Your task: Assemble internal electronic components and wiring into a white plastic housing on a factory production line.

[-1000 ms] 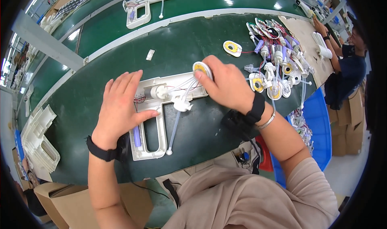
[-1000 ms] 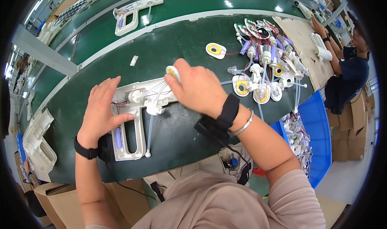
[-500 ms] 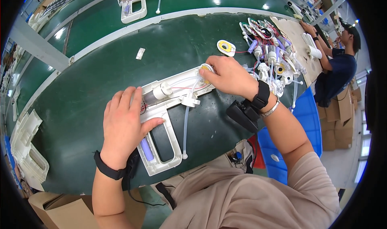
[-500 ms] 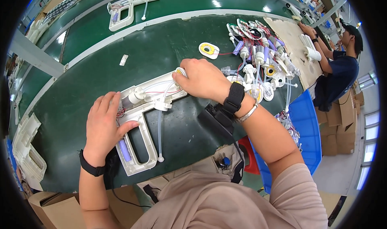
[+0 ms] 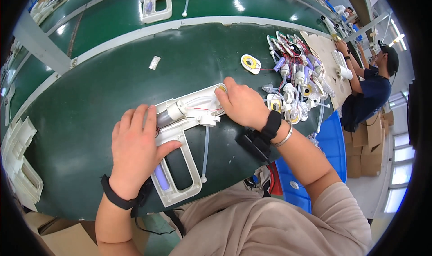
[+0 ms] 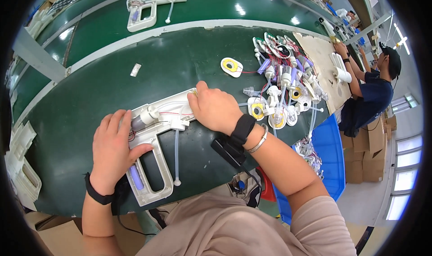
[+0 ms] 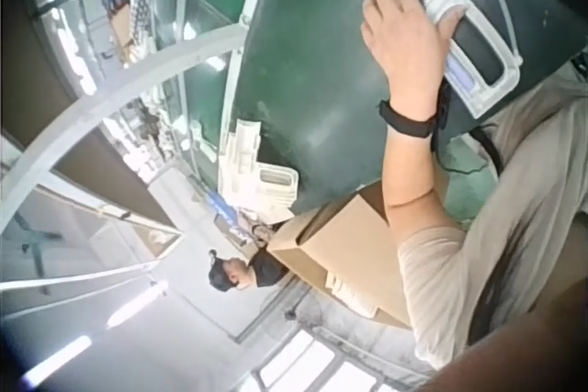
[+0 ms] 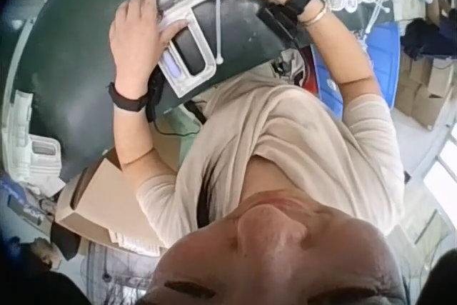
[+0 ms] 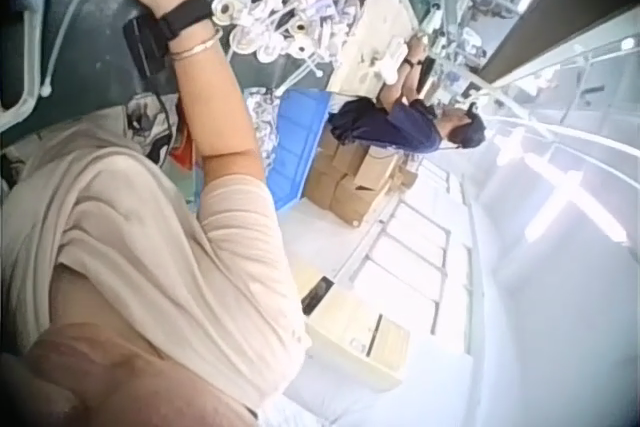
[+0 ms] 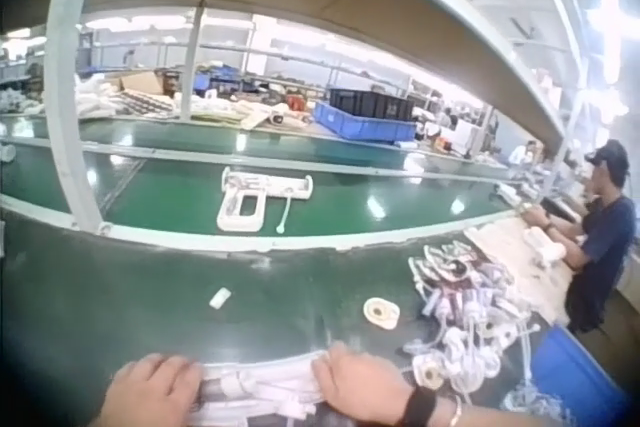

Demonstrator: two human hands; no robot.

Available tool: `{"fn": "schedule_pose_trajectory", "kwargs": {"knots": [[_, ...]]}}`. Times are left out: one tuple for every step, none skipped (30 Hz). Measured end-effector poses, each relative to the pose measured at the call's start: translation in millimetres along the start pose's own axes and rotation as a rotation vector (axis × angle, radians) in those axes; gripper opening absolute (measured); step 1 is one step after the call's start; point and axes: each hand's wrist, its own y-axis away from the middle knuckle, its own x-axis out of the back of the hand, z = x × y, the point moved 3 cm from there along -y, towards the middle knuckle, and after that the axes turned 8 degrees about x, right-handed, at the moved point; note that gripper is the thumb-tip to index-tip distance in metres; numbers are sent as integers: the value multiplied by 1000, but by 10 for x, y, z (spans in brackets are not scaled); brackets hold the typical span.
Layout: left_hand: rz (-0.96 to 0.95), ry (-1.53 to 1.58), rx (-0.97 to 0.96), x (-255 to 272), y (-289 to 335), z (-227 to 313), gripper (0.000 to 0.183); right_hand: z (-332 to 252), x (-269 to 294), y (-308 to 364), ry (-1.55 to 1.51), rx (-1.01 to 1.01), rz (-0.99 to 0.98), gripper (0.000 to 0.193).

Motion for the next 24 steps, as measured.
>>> {"fn": "schedule_pose_trajectory", "kwargs": {"knots": [[7,10,-18,1,6,13,74,-17,-4,53,100,4,38,36],[18,6,5,21,65,-11,74,-93,46,95,211,6,38,32],[28,20,8,30,49,38,74,-87,174,196,243,297,347,28],[4,42,-1,25,8,86,74,-91,341,301,232,397,537,27],[34,59,-12,-39,-40,118,73,-50,480,443,150,308,593,23],[56,83,-49,-80,-47,125,72,-149,535,529,97,495,499,24],[47,64,-42,-39,24,48,72,-313,379,503,23,625,387,24],[61,11,-59,12,47,8,70,-451,262,506,-29,729,278,23],[79,-36,-75,59,47,7,68,-430,206,487,1,721,196,24],[124,12,-78,173,36,9,58,-338,206,493,7,700,202,24],[164,31,-100,335,-10,57,50,-226,234,454,-69,678,248,23],[198,56,-128,437,-58,113,42,-138,275,448,-144,645,293,23],[191,62,-144,390,-133,187,42,-75,335,436,-247,582,261,25],[152,84,-268,325,-191,293,36,-11,334,405,-403,503,217,28],[116,104,-397,251,-240,393,29,28,336,354,-517,422,181,29],[102,17,-415,142,-294,500,23,65,337,302,-632,341,146,30],[84,-10,-397,0,-344,535,19,82,301,247,-759,331,131,30],[71,-32,-381,-104,-421,579,17,131,270,207,-763,319,152,30],[68,-35,-404,-138,-465,586,17,139,240,173,-763,416,155,29],[-39,70,-366,-182,-495,588,15,142,224,168,-760,511,147,29],[-146,175,-322,-226,-520,588,15,127,283,177,-715,461,119,28],[-152,176,-329,-249,-547,601,15,163,275,191,-717,453,122,28],[-182,223,-278,-264,-585,589,17,181,275,194,-708,457,135,28],[-211,269,-225,-278,-608,572,18,194,274,195,-697,463,146,27]]}}
